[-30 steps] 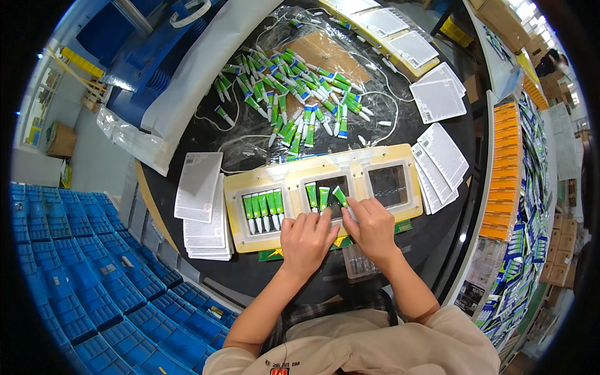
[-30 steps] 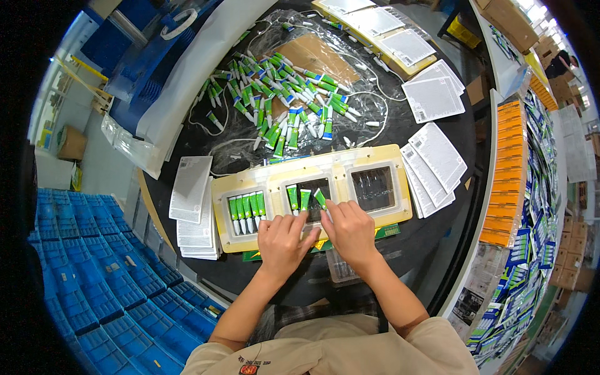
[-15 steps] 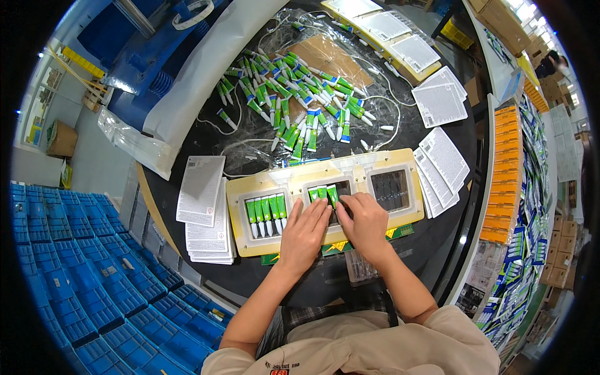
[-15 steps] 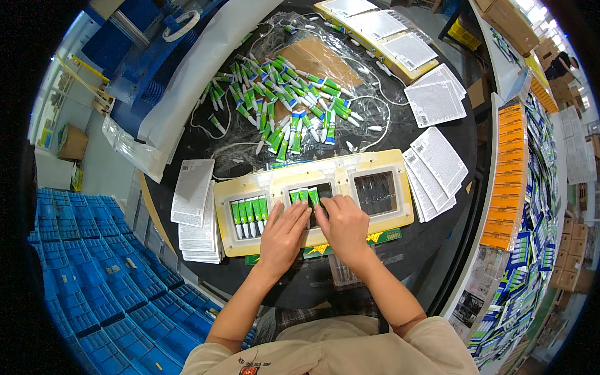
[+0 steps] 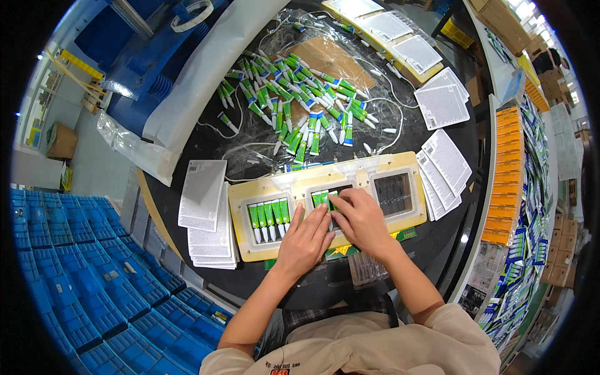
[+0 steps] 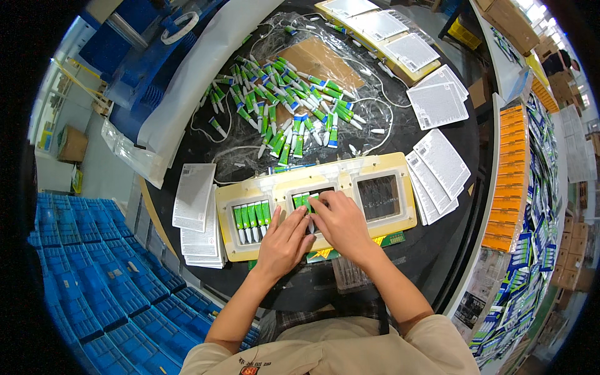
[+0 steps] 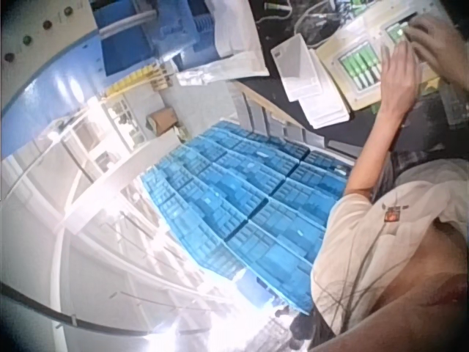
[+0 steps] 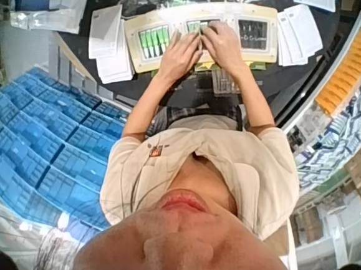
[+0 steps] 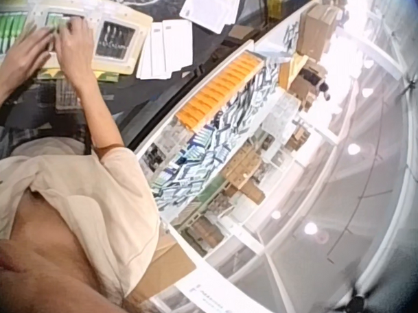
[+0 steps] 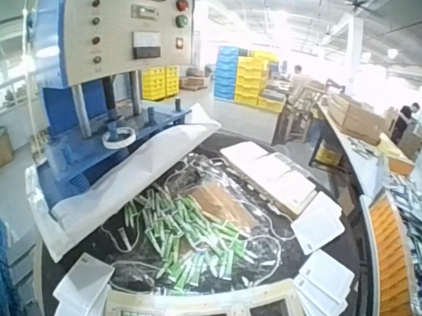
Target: The person places green cylindrical batteries into a yellow plastic tray with multiple slots. They then cover the batteries with white paper sheets and clear plastic sheets, stacking them on the table. The person repeats this process with additional batteries and sheets.
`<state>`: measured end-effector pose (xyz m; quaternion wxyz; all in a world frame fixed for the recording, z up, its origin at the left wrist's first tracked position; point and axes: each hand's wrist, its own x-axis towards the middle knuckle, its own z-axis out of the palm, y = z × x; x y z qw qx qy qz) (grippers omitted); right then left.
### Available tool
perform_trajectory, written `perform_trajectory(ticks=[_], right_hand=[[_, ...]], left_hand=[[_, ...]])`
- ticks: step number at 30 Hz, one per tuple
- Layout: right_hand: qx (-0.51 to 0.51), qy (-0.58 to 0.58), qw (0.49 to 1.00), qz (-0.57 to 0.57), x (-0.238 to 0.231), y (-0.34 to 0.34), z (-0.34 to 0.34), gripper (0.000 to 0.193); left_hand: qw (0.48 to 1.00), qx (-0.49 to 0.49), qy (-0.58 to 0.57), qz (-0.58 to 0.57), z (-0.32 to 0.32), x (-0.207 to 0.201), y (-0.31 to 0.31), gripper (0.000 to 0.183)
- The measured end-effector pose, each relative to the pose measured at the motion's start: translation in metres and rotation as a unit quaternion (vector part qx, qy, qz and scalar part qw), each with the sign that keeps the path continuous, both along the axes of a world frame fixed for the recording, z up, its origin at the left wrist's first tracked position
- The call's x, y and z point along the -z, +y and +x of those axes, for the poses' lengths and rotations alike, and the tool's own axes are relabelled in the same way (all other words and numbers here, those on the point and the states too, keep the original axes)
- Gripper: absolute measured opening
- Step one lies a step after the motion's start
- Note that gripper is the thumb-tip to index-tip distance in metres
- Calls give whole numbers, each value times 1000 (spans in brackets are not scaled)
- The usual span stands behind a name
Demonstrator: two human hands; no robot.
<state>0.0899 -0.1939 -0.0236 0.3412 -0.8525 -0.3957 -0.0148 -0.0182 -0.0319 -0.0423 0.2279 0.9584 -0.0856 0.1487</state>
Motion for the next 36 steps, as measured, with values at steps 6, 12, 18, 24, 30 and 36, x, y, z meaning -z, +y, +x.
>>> perform_trajectory(ticks=[6,12,18,24,30,36], right_hand=[[21,9,999,-28,5,-3,-12,32],[65,-93,988,104,-5,8,33,12],[215,64,950,-216,17,53,182,42],[152,327,915,179,28,22,169,13],[132,9,978,161,-5,-32,-6,17],[149,-63,980,116,26,-14,-42,26]], left_hand=[[999,19,11,44,1,-2,4,39],[1000,20,6,5,10,-14,11,36],[986,-135,-53,-79,119,-17,57,20],[982,-121,137,45,180,6,76,29],[968,-134,66,202,162,13,74,8],[980,-78,-109,149,129,-11,72,19]])
